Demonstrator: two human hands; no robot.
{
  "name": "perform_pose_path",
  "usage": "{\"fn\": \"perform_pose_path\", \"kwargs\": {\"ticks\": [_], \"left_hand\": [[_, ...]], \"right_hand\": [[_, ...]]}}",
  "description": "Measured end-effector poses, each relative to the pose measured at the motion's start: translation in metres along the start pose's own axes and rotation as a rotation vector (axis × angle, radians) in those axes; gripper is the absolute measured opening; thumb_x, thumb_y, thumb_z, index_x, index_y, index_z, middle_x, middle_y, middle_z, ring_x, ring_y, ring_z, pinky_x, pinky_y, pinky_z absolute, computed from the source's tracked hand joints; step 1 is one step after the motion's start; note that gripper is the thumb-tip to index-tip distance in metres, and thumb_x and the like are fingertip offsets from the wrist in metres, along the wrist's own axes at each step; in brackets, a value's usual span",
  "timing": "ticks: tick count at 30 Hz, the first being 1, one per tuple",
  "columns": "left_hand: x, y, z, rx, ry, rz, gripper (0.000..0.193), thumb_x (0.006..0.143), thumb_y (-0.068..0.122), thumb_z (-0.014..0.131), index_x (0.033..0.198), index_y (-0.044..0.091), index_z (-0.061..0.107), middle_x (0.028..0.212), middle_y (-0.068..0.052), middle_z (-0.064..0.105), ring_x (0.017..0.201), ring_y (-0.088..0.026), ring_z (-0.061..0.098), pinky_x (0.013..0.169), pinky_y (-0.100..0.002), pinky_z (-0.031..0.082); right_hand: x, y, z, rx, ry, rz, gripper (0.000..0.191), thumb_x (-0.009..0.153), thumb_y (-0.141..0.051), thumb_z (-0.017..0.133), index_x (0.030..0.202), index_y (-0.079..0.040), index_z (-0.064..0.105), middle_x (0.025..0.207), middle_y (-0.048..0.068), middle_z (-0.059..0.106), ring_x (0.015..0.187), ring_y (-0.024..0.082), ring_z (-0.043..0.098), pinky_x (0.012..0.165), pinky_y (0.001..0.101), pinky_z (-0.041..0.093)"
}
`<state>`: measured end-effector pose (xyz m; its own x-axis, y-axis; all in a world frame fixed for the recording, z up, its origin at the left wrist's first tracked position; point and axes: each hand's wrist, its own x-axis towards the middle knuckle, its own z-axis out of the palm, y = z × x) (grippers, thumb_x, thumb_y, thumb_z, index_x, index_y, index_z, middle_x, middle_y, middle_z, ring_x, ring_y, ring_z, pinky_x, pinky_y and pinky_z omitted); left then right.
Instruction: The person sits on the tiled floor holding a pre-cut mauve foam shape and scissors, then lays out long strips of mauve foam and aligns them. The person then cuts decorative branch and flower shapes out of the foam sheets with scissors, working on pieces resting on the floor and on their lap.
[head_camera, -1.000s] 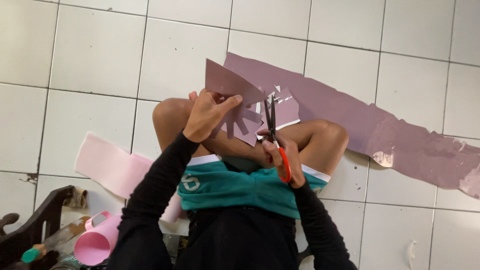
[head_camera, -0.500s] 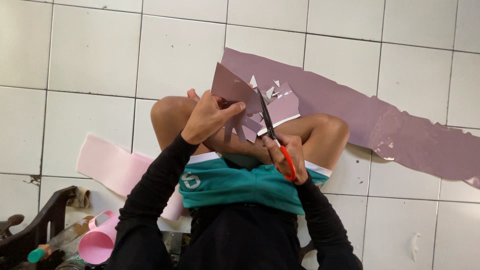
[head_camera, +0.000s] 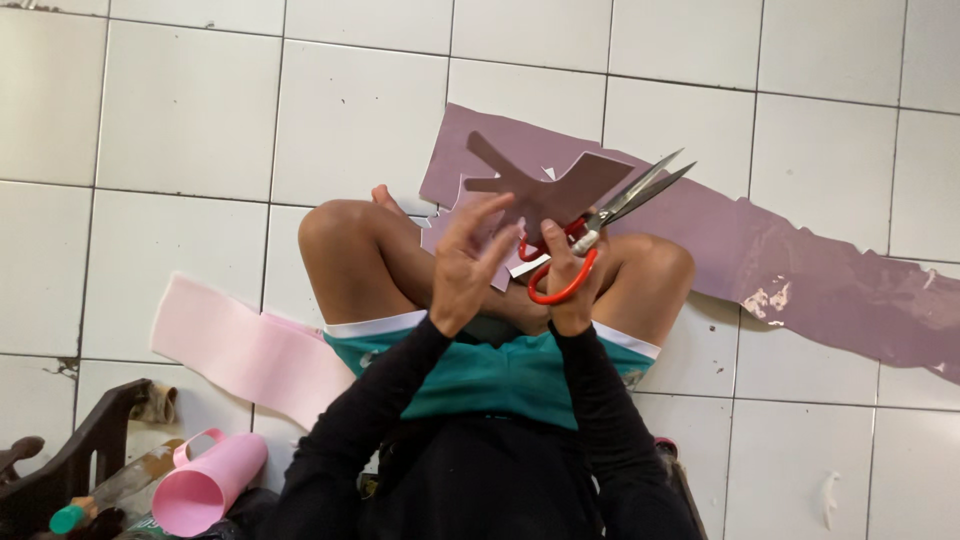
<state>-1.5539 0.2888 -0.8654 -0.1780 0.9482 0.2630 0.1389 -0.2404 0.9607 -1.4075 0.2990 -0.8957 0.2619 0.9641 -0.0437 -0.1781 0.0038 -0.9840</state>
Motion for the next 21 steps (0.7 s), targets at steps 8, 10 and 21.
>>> {"fn": "perform_pose_path", "kwargs": {"ticks": [8,10,21], "left_hand": [[0.034,-0.036,-0.011,-0.153,0.132,-0.268,0.047,0.092,0.006,0.08,0.137,0.003,0.066,0.13,-0.008,0.071,0.096,-0.01,0.068,0.086,-0.019,0.055],[0.037,-0.036,-0.017,-0.198,0.118,-0.251,0.047,0.092,0.007,0.079,0.137,0.004,0.064,0.129,-0.007,0.069,0.097,-0.008,0.07,0.086,-0.017,0.056],[0.018,-0.004,-0.006,-0.311,0.074,-0.259,0.046,0.094,0.0,0.076,0.139,0.003,0.064,0.128,-0.009,0.068,0.101,-0.012,0.071,0.083,-0.022,0.061]], "right_hand": [[-0.033,0.03,-0.028,-0.161,-0.31,0.087,0.043,0.101,-0.033,0.074,0.113,0.004,0.056,0.084,0.006,0.065,0.072,0.009,0.062,0.063,0.0238,0.05],[-0.045,0.024,-0.037,-0.319,-0.396,0.312,0.058,0.112,-0.044,0.063,0.089,0.009,0.064,0.059,0.008,0.058,0.053,0.01,0.055,0.049,0.0247,0.042],[-0.028,-0.029,-0.014,-0.39,-0.537,0.096,0.059,0.1,-0.054,0.058,0.127,-0.001,0.068,0.074,-0.001,0.058,0.06,0.004,0.051,0.055,0.0205,0.043]]}}
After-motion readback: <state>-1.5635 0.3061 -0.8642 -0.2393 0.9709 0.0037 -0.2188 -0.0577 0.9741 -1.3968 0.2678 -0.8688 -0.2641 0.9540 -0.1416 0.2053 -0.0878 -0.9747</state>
